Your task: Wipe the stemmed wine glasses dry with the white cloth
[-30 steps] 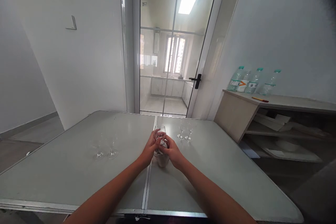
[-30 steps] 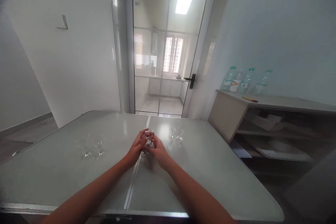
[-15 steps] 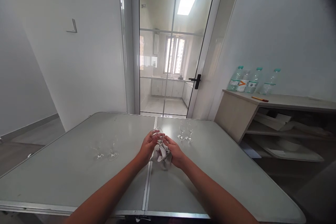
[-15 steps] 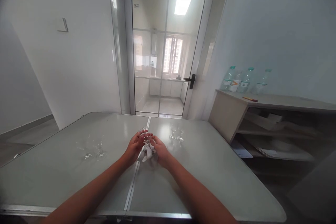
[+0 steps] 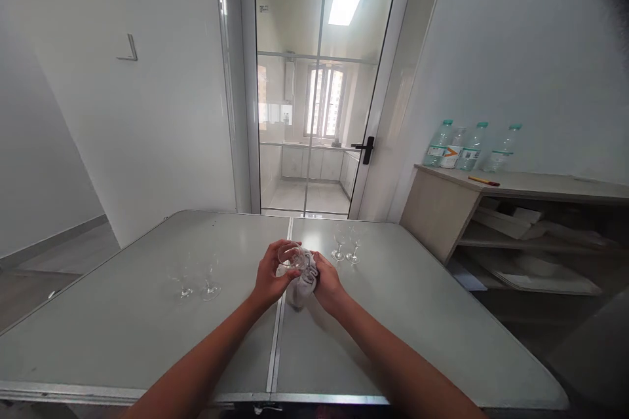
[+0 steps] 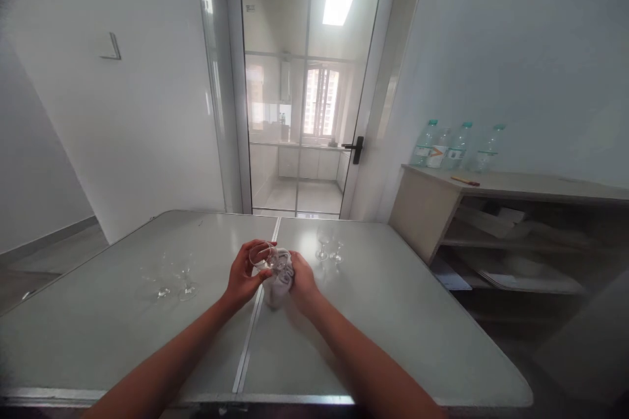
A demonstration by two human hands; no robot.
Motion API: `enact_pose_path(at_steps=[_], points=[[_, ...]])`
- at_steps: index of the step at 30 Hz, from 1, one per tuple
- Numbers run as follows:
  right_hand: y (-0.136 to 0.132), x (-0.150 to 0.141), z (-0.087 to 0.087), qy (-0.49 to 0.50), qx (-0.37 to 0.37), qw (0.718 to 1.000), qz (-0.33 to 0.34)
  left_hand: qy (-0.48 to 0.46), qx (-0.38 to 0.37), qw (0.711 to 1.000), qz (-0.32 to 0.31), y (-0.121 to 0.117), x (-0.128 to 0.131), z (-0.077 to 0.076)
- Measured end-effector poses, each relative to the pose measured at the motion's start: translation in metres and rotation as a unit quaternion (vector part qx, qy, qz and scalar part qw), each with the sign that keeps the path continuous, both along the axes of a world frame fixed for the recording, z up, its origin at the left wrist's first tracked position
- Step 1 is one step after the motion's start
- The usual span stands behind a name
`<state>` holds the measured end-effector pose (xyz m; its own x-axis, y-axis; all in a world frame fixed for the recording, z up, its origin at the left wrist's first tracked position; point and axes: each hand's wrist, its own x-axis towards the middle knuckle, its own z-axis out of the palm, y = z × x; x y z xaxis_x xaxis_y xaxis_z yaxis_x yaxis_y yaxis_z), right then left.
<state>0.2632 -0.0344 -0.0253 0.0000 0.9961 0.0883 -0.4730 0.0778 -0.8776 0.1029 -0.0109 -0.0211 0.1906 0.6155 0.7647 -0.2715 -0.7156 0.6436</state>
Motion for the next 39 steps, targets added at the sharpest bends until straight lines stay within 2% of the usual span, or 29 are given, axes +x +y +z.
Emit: enact_pose_path(at_steps=[3,5,9,12,16,20,24,26,31,34,39], points=[[0.003,0.006,0.002,0.007,-0.007,0.995,0.1,-0.008,0.005,1.0,-0.003,-0.003,0.002,0.003],[0.005,0.012,0.001,-0.008,0.004,0.992,0.123,-0.01,0.01,1.0,0.004,-0.003,0.002,0.003],[0.006,0.014,-0.006,-0.089,0.01,0.99,0.111,0.043,0.043,0.998,0.035,-0.002,0.0,-0.001],[0.006,0.01,-0.013,-0.178,0.002,0.982,0.064,0.094,0.071,0.993,0.033,-0.002,0.0,-0.006],[0.006,0.011,-0.015,-0.23,-0.006,0.973,0.024,0.091,0.057,0.993,0.045,-0.005,0.0,-0.006],[0.003,0.012,-0.008,-0.182,-0.057,0.981,0.028,0.053,0.027,0.996,0.06,-0.007,0.001,-0.002],[-0.002,0.007,0.0,-0.1,-0.062,0.985,0.128,0.014,0.008,0.998,0.056,-0.006,0.003,0.001],[-0.003,0.003,-0.001,-0.098,-0.043,0.984,0.145,0.019,0.0,0.999,0.047,-0.008,0.003,0.001],[-0.001,0.0,-0.009,-0.158,-0.017,0.986,0.057,0.077,0.038,0.995,0.043,-0.014,0.005,0.003],[0.002,0.006,-0.012,-0.219,-0.008,0.976,0.014,0.071,0.041,0.994,0.071,-0.014,0.004,0.003],[0.003,0.017,-0.006,-0.347,0.047,0.923,-0.158,0.039,0.03,0.988,0.147,-0.009,0.001,0.005]])
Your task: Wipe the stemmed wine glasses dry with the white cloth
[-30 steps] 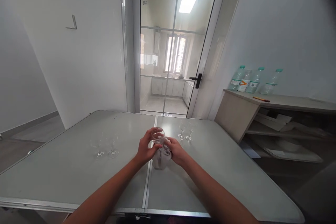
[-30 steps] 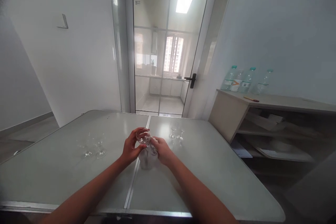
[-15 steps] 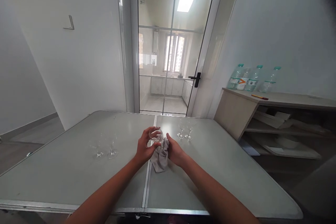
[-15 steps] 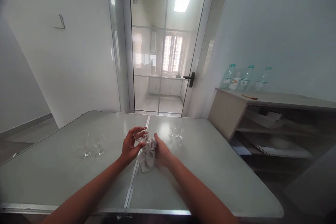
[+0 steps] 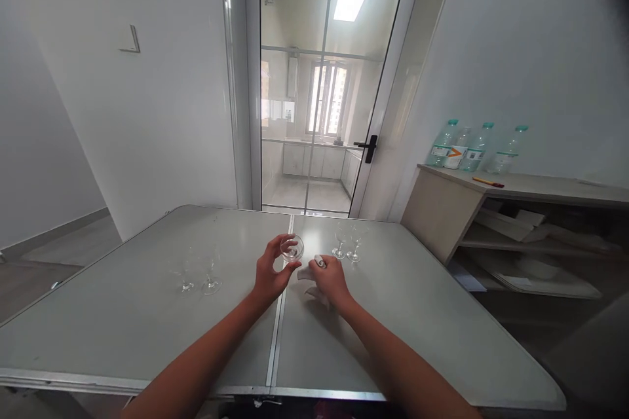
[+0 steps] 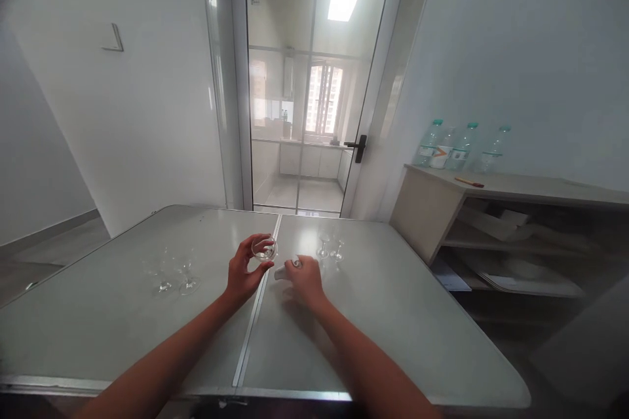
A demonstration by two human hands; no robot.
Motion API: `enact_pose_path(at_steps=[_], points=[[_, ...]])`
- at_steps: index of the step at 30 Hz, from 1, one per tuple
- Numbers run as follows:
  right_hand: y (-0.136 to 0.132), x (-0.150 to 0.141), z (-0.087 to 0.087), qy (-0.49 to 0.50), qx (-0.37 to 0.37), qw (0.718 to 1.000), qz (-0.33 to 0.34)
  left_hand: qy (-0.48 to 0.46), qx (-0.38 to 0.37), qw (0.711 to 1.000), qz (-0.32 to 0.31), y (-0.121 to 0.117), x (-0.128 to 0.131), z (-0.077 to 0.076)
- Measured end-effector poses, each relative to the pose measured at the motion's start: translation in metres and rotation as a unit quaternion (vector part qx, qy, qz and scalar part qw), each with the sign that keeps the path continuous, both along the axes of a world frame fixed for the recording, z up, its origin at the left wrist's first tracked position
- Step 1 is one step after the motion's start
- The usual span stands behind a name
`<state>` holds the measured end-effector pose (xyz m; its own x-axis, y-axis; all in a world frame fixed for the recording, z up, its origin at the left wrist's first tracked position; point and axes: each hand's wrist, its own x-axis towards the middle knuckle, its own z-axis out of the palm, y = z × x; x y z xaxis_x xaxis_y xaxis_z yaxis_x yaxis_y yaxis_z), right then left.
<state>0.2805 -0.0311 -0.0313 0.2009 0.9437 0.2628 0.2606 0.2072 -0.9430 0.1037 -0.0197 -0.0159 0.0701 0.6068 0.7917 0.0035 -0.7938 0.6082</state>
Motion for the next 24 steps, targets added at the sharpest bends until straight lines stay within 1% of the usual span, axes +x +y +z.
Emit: enact_pose_path(at_steps=[1,3,4,6,8,10,13,15,17,21,24], points=[[-0.001,0.001,0.003,-0.029,0.02,0.999,-0.011,-0.001,-0.004,1.0,0.016,0.001,0.0,0.001],[-0.005,0.003,0.008,-0.117,0.069,0.991,0.0,-0.007,-0.028,0.999,0.042,0.002,-0.001,0.002],[-0.008,0.004,0.01,-0.17,0.093,0.981,0.02,-0.008,-0.044,0.998,0.049,0.002,-0.001,0.002],[-0.013,0.003,0.014,-0.273,0.118,0.951,0.084,-0.002,-0.077,0.996,0.055,0.004,0.0,0.002],[-0.017,0.002,0.016,-0.347,0.113,0.919,0.149,0.004,-0.108,0.993,0.054,0.005,0.001,0.0],[-0.022,0.0,0.018,-0.413,0.106,0.885,0.188,0.005,-0.134,0.99,0.048,0.008,0.002,-0.002],[-0.027,-0.006,0.021,-0.495,0.091,0.845,0.183,0.002,-0.156,0.987,0.031,0.011,0.003,-0.006],[-0.03,-0.008,0.023,-0.538,0.073,0.824,0.162,-0.001,-0.17,0.985,0.013,0.013,0.003,-0.008],[-0.031,-0.01,0.023,-0.565,0.059,0.81,0.147,-0.007,-0.193,0.981,-0.006,0.014,0.005,-0.01],[-0.03,-0.009,0.021,-0.586,0.049,0.793,0.159,-0.001,-0.234,0.972,-0.033,0.013,0.008,-0.012],[-0.029,-0.008,0.018,-0.595,0.036,0.785,0.169,0.005,-0.246,0.968,-0.046,0.013,0.012,-0.015]])
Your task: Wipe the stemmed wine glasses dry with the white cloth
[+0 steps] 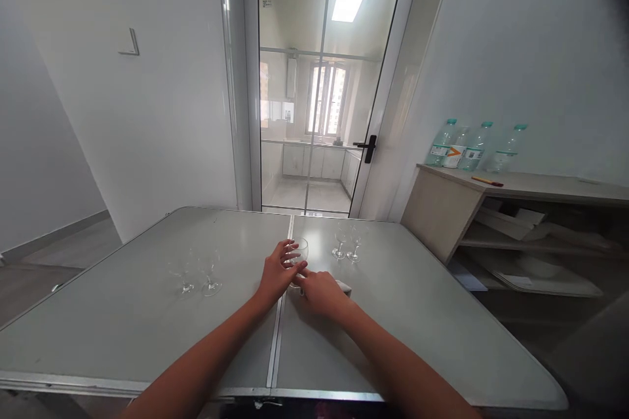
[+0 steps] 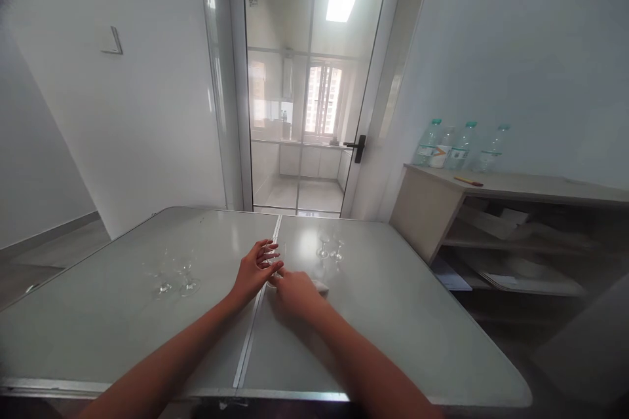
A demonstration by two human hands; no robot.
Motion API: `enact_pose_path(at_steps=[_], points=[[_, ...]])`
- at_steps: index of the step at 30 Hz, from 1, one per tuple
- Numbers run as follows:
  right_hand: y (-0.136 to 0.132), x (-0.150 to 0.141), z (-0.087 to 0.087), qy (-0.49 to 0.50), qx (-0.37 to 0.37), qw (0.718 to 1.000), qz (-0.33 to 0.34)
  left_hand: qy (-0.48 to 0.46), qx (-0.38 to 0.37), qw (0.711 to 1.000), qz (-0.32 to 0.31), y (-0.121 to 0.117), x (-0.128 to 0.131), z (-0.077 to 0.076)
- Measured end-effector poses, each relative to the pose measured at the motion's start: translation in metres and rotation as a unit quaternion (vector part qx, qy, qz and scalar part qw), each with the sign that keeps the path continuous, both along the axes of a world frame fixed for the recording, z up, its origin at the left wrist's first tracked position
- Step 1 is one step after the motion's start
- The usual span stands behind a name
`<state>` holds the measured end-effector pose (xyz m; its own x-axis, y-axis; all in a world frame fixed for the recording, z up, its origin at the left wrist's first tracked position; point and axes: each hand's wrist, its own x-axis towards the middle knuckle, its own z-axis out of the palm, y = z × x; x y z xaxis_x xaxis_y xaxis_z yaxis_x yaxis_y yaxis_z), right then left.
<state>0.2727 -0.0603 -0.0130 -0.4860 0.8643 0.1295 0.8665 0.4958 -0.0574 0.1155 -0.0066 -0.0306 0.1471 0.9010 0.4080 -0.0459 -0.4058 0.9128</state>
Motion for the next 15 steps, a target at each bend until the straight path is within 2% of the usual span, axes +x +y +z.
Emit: enact_pose_path(at_steps=[8,15], points=[[0.0,0.001,-0.009,-0.014,-0.011,1.0,0.012,0.027,-0.014,0.999,-0.015,0.003,0.005,-0.01],[-0.002,0.004,-0.016,-0.026,-0.049,0.998,-0.027,0.056,-0.02,0.997,-0.039,0.005,0.004,-0.011]])
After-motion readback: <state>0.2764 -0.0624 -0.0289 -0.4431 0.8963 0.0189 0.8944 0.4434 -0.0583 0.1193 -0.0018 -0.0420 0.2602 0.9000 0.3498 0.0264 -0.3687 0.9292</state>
